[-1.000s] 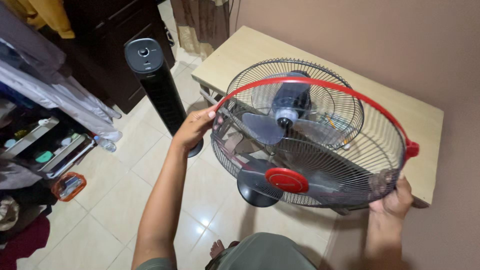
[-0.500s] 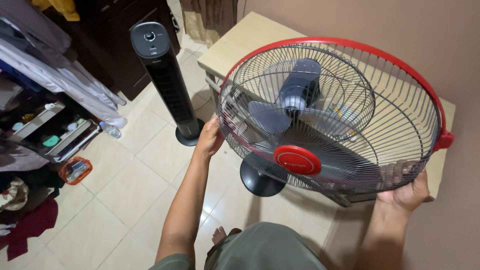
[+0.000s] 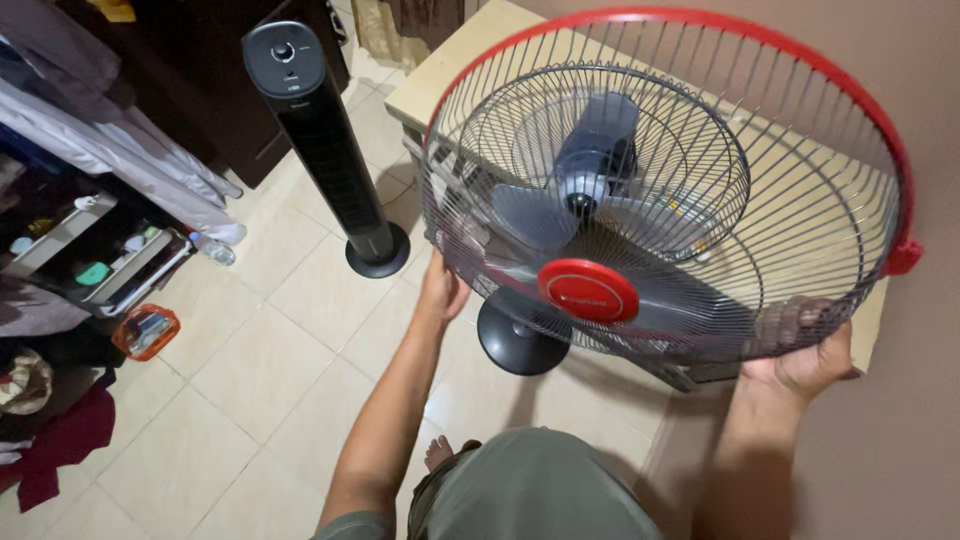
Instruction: The person wipes the fan blades with a cloth, then attaches the blades to the motor hub and secures them with a nut. They then place the front and rear wire cages onto the fan and fasten them.
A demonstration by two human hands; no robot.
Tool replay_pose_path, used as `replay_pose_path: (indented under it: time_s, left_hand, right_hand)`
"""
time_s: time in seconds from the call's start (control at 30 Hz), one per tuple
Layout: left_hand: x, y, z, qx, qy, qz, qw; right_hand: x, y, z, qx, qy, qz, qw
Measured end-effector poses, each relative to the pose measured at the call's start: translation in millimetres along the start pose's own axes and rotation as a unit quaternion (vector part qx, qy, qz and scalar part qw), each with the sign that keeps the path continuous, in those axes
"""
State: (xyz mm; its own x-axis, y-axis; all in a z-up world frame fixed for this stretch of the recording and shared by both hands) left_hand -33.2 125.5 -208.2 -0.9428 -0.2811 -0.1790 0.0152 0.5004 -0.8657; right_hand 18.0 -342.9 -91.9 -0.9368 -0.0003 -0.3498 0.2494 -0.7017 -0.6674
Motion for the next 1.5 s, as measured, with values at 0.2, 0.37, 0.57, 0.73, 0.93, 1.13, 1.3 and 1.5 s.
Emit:
replay_pose_path:
  time_s: [0.2,0.37,0.57,0.73,0.93,1.13,1.3,1.5]
  left_hand:
    - [1.1,-25.6,38.0,0.06,-0.059,-0.112,0.99]
    - [-8.8,-28.8,43.3,0.015,-0.117,-0.205,0.972]
    - [-9.8,-28.3,37.9,0.047,-0.098,-0.209,0.972]
    - [-4.4,-41.0,30.1,0.041,-0.111,-0.15,0.982]
    - [3.6,-79.6,3.9,0.079,-0.137,-0.139,0.978]
    - [-2.7,-60.4,-4.4,0.033,-0.127,-0.122,0.984]
    - [-6.6,-44.0,-7.2,0.059,-0.074,-0.116,0.989]
    - [-4.8,-55.5,-13.0,0.111,-0.048,-0.095,0.988]
  right_hand:
    - [4.2,-10.6,-7.2,0.026,0.024,0.009,0.999]
    - [9.9,-13.7,-12.0,-0.019,0.031,0.005,0.999]
    - [15.2,-34.5,-7.3,0.014,0.058,0.015,0.998]
    - [15.0,-40.7,-7.7,0.023,0.069,0.012,0.997]
    - [19.1,-43.2,-17.3,-0.015,0.056,-0.012,0.998]
    - [17.1,-32.0,-28.3,-0.007,0.04,-0.063,0.997]
    - [18.1,-27.8,-26.9,-0.003,0.032,-0.017,0.999]
    - [17.6,-28.7,-24.2,0.002,0.031,-0.028,0.999]
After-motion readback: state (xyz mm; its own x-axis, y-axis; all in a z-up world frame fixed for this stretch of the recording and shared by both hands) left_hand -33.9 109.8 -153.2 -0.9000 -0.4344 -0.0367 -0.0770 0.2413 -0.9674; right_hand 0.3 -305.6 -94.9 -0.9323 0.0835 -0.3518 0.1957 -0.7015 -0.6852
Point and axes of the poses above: each hand's wrist, its own x-axis away from the middle knuckle, its own y-axis out of the back of the hand, z = x × y, the point moved 1 cm from there along -x, towards the middle knuckle, and after that the axes turned 3 degrees about -y, right-handed, at the moved point
